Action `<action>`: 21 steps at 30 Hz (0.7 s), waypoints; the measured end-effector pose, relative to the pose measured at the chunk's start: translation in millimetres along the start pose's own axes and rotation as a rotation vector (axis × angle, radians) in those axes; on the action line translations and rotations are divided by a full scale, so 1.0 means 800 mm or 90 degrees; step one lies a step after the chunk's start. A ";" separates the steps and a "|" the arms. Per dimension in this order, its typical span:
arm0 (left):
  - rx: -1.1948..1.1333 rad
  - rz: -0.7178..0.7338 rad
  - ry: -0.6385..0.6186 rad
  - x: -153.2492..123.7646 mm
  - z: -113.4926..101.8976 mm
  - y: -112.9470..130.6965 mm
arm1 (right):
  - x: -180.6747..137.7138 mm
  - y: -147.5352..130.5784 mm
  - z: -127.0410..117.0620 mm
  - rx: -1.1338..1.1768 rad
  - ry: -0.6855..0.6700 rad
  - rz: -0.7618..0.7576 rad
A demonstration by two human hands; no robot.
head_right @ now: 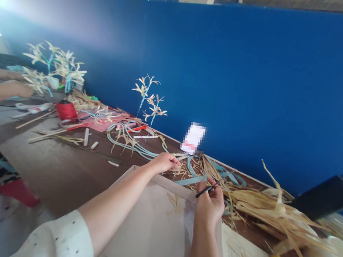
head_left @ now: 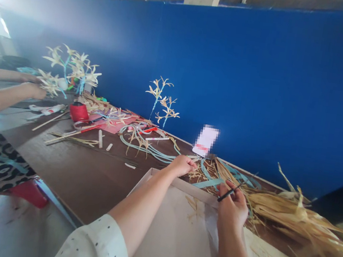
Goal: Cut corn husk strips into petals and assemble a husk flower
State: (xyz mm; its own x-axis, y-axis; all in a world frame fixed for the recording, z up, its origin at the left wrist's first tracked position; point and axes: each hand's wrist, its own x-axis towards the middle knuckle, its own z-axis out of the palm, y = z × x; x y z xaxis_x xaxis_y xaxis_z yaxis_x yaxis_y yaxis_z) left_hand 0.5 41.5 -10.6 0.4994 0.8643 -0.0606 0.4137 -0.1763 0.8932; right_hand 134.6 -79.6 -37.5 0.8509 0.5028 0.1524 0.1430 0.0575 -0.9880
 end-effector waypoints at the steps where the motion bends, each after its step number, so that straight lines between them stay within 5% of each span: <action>1: 0.055 0.017 0.032 -0.001 0.000 0.001 | 0.000 0.001 0.000 0.005 -0.001 0.001; 6: 0.199 0.054 0.106 -0.005 0.002 0.002 | 0.001 0.005 0.001 0.046 -0.001 0.008; 21: 0.224 0.057 0.119 -0.005 0.012 0.014 | 0.003 0.000 0.004 0.241 0.096 0.029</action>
State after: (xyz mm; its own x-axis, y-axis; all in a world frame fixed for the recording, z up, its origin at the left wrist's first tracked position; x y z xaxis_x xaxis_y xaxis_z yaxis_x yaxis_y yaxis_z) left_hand 10.5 31.8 -4.8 0.4119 0.9032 0.1209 0.6262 -0.3769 0.6825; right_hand 134.9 -75.4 -36.9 0.9207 0.3816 0.0816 -0.0690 0.3650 -0.9284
